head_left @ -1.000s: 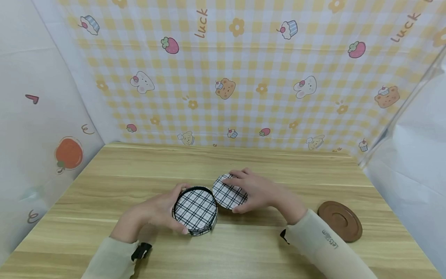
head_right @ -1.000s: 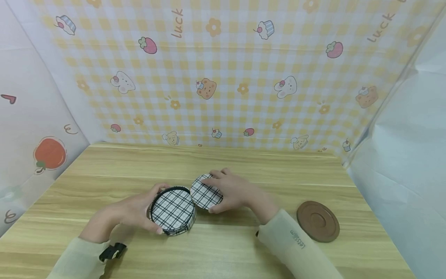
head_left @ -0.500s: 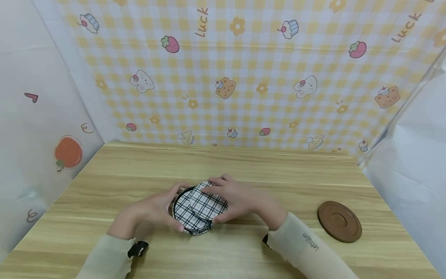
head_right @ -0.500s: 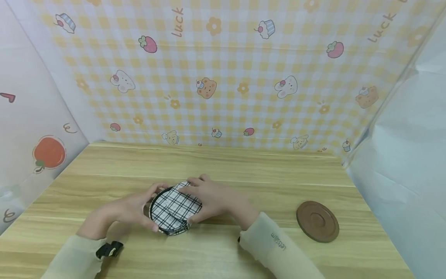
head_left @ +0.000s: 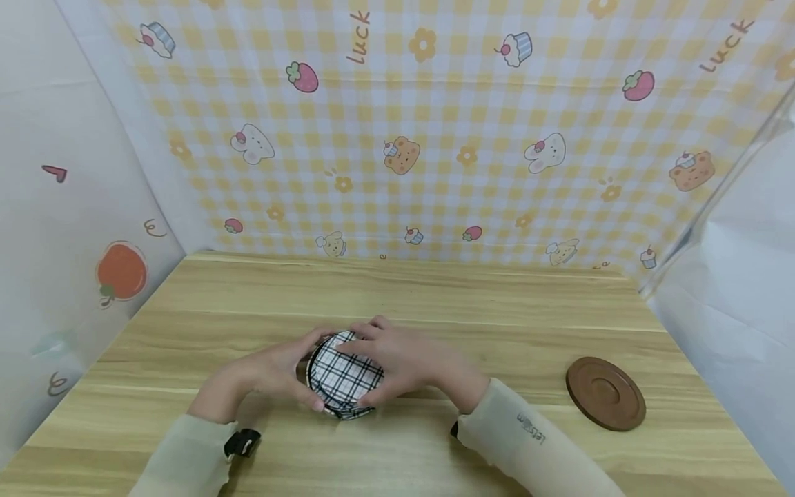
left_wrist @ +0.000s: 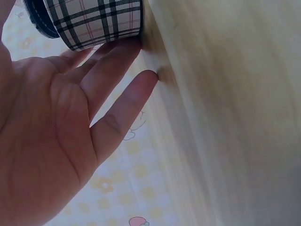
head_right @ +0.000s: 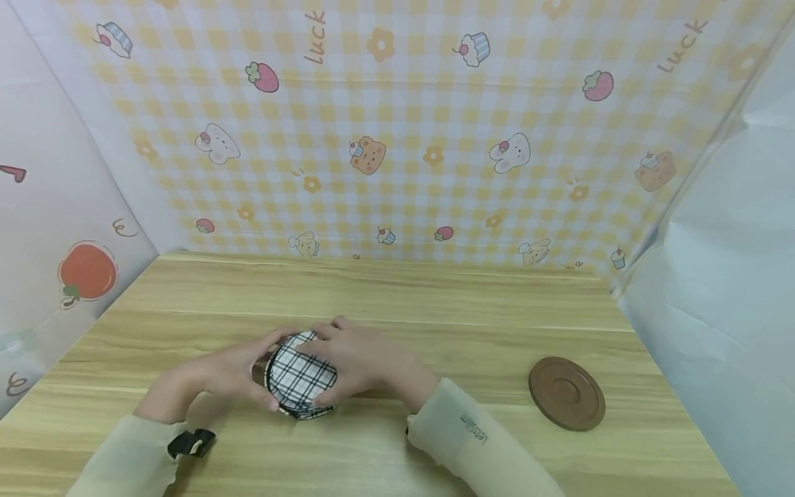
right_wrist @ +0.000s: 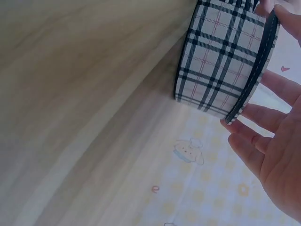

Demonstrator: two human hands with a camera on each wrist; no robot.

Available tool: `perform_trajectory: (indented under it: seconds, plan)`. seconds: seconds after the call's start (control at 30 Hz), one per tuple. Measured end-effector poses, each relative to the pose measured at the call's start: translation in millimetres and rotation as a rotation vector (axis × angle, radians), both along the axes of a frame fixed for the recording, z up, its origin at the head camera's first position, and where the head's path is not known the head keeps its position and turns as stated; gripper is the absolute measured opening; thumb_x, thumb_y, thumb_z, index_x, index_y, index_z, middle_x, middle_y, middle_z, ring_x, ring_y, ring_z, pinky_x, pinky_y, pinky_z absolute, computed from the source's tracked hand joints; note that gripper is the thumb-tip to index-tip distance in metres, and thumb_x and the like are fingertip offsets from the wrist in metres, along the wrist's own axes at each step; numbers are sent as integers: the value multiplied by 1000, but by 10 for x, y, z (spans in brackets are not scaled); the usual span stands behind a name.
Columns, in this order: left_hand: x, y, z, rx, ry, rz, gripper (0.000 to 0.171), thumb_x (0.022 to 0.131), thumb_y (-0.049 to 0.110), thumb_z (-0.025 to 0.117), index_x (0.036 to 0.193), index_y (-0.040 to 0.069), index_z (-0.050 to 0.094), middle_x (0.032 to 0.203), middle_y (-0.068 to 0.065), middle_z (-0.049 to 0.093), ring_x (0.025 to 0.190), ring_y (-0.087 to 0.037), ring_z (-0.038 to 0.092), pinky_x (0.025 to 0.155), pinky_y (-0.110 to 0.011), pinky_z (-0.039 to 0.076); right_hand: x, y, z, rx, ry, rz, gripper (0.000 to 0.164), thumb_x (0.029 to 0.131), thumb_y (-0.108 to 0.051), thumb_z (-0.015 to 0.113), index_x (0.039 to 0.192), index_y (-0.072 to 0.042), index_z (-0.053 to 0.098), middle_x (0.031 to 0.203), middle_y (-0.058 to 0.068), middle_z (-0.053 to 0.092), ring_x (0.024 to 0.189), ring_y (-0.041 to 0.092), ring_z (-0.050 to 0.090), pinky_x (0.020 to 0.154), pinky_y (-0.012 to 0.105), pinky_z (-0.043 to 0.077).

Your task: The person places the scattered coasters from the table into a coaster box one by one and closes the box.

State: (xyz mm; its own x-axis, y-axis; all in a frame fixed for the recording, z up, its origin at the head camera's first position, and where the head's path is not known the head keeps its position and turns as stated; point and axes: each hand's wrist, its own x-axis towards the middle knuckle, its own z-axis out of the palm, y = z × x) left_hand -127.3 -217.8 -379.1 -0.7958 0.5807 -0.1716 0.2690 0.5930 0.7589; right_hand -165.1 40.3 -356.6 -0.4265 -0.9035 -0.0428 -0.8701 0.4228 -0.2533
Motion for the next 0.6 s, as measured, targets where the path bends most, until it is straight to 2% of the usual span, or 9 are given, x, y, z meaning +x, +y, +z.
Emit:
perform_trajectory:
  seconds: [0.33,0.6]
  plan:
    - [-1,8,28,-40,3,21,106,70,39,89,151,14,25,143,-16,49,123,-31,54,102,-55,43,53,-89,2,12,101,20,84,80,-62,72,151,-27,43,155,3,40,127,23,47,100,35,52]
    - [8,-2,13,-38,19,12,106,70,41,88,151,14,26,141,-16,50,121,-31,54,101,-55,44,76,-103,-10,24,105,-16,83,79,-62,72,150,-29,44,155,3,41,128,23,47,101,40,51]
